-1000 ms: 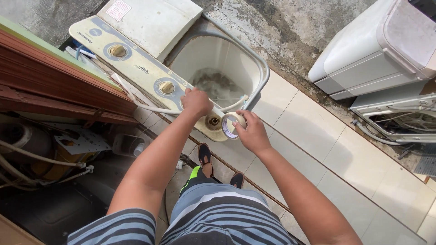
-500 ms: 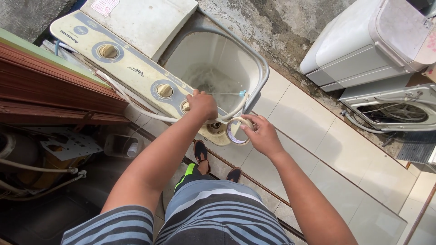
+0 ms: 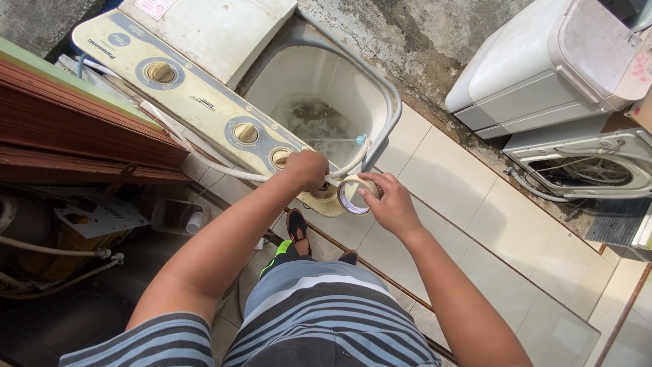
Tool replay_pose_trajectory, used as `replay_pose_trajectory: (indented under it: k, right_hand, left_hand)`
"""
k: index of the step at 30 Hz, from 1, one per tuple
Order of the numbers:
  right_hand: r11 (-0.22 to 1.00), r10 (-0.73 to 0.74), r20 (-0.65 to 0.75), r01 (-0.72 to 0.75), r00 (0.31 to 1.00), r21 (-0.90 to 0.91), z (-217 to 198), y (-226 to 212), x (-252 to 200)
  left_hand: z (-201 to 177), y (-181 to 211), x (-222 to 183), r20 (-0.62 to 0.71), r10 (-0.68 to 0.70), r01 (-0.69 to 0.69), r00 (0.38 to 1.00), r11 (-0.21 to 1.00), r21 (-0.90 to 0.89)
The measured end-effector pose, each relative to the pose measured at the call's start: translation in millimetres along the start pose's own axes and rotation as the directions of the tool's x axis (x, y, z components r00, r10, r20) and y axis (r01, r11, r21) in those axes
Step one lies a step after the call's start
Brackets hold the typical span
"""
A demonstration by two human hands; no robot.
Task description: Testing and repairing a washing machine by securing a hose with tape and adjusting control knobs, followed by working on a small component with a lighter.
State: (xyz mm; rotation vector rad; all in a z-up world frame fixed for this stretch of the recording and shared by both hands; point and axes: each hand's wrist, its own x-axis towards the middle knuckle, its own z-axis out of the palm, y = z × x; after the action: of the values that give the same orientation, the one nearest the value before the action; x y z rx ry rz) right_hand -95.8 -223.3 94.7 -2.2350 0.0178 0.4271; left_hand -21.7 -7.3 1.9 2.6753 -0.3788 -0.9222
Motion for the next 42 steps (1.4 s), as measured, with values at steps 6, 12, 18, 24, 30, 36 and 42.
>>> replay_pose_trajectory:
  k: [6, 12, 18, 24, 30, 36, 42]
  right_hand:
    - [1.000, 0.004, 0.023, -0.004, 1.000, 0.017, -2.1, 1.3, 0.5]
    - [1.000, -0.001, 0.044, 0.001, 0.999, 0.006, 0.1, -11.4, -10.2]
    - [0.985, 0.038, 0.071, -0.025, 0.997, -0.173, 7.2, -19.6, -23.9]
    - [0.903, 0.163, 0.230, -0.051, 0.959, -0.427, -0.8, -52.7, -30.9]
    - [0.775, 0.366, 0.301, -0.109, 0.880, -0.623, 1.5, -59.2, -37.5]
    - [0.713, 0.357, 0.450, 0.072, 0.818, -0.697, -0.9, -4.3, -23.8]
    - [0.535, 0.312, 0.625, 0.411, 0.716, -0.738, -1.4, 20.6, -25.1]
  left_hand:
    - [7.4, -9.8, -18.0, -0.049, 0.083, -0.081, 0.995, 0.996, 0.033]
    - [22.4, -6.4, -48.7, -0.373, 0.234, -0.125, 0.898, 0.948, 0.294]
    - [74.9, -9.2, -37.8, -0.655, 0.168, -0.097, 0.737, 0.985, 0.144]
    - [65.5, 5.2, -44.6, -0.738, -0.017, 0.022, 0.675, 1.000, -0.003]
    - [32.0, 10.5, -71.8, -0.454, -0.012, 0.019, 0.891, 1.000, 0.011]
    - [34.7, 11.7, -66.9, -0.430, -0.005, 0.013, 0.903, 1.000, 0.015]
    - [33.5, 14.6, -65.6, -0.451, -0.035, 0.015, 0.892, 0.999, -0.048]
